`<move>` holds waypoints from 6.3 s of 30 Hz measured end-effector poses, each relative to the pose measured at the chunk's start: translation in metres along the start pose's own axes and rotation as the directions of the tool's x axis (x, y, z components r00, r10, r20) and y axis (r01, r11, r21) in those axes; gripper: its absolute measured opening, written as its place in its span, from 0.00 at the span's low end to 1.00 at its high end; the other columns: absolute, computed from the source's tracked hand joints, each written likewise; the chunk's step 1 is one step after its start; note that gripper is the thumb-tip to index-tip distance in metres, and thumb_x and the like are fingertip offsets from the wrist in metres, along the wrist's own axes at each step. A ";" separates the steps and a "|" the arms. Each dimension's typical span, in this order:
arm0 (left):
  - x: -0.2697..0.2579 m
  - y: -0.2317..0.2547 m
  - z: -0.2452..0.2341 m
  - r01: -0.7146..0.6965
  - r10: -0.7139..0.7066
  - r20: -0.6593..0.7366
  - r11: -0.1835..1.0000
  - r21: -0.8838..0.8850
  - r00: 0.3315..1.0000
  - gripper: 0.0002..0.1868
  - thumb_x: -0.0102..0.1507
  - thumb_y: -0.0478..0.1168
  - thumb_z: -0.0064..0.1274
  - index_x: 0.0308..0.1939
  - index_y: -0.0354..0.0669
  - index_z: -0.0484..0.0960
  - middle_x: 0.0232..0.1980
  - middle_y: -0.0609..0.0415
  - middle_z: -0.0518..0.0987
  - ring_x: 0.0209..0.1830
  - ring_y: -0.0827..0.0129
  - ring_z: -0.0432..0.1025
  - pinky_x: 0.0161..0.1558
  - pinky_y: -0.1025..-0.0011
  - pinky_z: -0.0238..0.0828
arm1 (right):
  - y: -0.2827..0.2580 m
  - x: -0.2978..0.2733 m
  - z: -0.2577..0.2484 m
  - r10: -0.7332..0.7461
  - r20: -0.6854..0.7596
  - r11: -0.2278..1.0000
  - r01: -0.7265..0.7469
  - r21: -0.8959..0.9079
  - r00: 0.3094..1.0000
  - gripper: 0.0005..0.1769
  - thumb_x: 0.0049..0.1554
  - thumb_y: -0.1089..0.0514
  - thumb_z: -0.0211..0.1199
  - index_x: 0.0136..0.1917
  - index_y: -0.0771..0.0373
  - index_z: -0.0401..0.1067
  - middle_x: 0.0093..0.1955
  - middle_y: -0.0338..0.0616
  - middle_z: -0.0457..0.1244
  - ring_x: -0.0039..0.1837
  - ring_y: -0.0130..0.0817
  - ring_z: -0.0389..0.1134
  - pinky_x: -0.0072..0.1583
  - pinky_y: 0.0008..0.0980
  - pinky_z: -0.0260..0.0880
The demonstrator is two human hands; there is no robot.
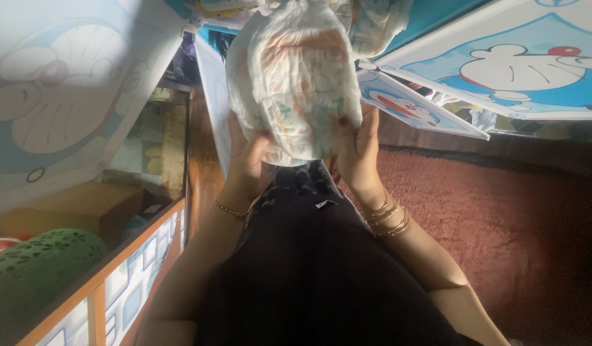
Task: The person opens a closet door and retrieves a folded blue patterned cloth, then a yellow plastic bag containing diapers. They remove several diapers from the bag, place them back into the closet, and finally retrieve a folded dark garment before closing the closet.
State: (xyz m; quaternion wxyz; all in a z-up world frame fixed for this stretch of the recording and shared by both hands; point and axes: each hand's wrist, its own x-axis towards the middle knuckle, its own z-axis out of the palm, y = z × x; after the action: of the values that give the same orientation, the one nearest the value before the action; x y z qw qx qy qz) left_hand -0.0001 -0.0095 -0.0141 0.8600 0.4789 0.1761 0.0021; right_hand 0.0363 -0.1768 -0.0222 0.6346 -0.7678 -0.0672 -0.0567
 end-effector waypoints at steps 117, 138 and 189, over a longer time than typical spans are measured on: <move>-0.011 0.006 0.033 -0.319 0.415 -0.095 0.810 0.492 0.905 0.24 0.62 0.37 0.31 0.60 0.34 0.46 0.60 0.40 0.54 0.61 0.63 0.49 0.61 0.68 0.42 | 0.056 -0.013 -0.005 0.229 0.203 0.972 -0.234 -0.002 0.952 0.23 0.54 0.64 0.46 0.63 0.65 0.50 0.23 0.56 0.58 0.20 0.39 0.61 0.18 0.27 0.62; 0.008 -0.044 -0.018 0.017 -0.003 -0.229 0.998 0.056 0.973 0.23 0.55 0.35 0.50 0.51 0.40 0.58 0.44 0.50 0.68 0.42 0.71 0.62 0.48 0.68 0.62 | -0.039 0.039 -0.014 0.390 -0.086 0.886 -0.349 0.306 0.917 0.12 0.58 0.52 0.40 0.52 0.59 0.50 0.29 0.42 0.55 0.23 0.26 0.57 0.22 0.17 0.58; 0.006 0.054 0.022 0.370 -0.329 -0.215 0.909 0.192 0.920 0.22 0.54 0.34 0.39 0.52 0.40 0.56 0.44 0.49 0.67 0.39 0.68 0.65 0.40 0.72 0.65 | -0.023 0.088 -0.008 0.454 -0.155 0.689 -0.235 0.686 0.877 0.17 0.51 0.68 0.55 0.43 0.56 0.48 0.41 0.46 0.56 0.38 0.35 0.65 0.46 0.32 0.73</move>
State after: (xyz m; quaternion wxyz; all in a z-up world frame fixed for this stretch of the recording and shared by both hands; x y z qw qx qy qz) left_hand 0.0207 0.0029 0.0396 0.7663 0.5331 0.3341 -0.1302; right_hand 0.1189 -0.1774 0.0172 0.8612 -0.4794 0.1664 -0.0289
